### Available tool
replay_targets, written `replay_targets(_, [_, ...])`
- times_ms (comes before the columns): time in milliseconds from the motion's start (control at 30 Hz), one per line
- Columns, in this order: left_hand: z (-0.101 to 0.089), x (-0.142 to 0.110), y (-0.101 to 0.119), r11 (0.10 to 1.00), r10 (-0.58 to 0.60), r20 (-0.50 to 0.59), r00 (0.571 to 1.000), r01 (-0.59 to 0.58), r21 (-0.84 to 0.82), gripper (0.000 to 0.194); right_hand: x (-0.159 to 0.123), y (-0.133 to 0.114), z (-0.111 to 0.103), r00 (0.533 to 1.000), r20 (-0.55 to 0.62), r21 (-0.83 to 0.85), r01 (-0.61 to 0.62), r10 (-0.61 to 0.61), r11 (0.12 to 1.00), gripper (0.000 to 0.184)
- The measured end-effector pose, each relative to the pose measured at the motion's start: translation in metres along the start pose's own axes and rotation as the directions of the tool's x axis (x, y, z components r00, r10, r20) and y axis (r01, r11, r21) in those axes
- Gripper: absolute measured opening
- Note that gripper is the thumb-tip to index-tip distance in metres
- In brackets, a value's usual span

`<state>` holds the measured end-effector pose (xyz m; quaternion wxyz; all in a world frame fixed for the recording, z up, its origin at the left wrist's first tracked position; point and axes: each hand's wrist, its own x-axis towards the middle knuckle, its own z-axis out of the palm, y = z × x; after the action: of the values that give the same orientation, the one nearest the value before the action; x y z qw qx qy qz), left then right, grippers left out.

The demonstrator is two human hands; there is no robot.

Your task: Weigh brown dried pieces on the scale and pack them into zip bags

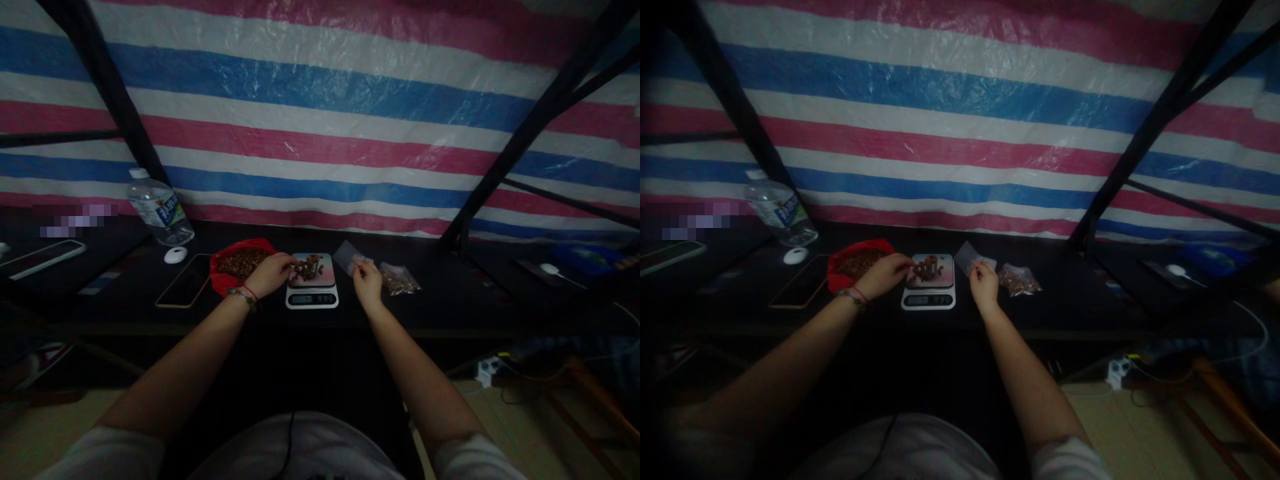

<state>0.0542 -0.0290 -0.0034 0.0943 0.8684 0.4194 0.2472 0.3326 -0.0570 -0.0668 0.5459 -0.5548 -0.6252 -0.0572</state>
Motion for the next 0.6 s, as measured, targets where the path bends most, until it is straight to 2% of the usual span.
replay_targets(167, [0.000,-0.004,0.007,0.999,-0.039,0.054,0.998,0.037,0.022,0.023,-0.001,0.001,0.000,1.000,-0.005,-0.006,-0.014,0.014,1.000,0.027])
replay_targets(367, [0.007,0.000,0.019,0.997,-0.074,0.106,0.992,0.077,-0.031,0.023,-0.001,0.002,0.001,1.000,-0.004,-0.005,-0.011,0.011,1.000,0.026])
replay_targets(500, [0.012,0.005,0.021,0.996,-0.040,0.089,0.995,0.047,-0.080,0.027,-0.001,0.003,0.001,1.000,-0.005,0.014,-0.016,0.016,1.000,0.027])
replay_targets(600, [0.012,0.007,0.015,0.994,-0.068,0.034,0.997,0.071,-0.083,0.028,-0.001,0.003,0.001,1.000,-0.005,0.009,-0.020,0.020,1.000,0.027])
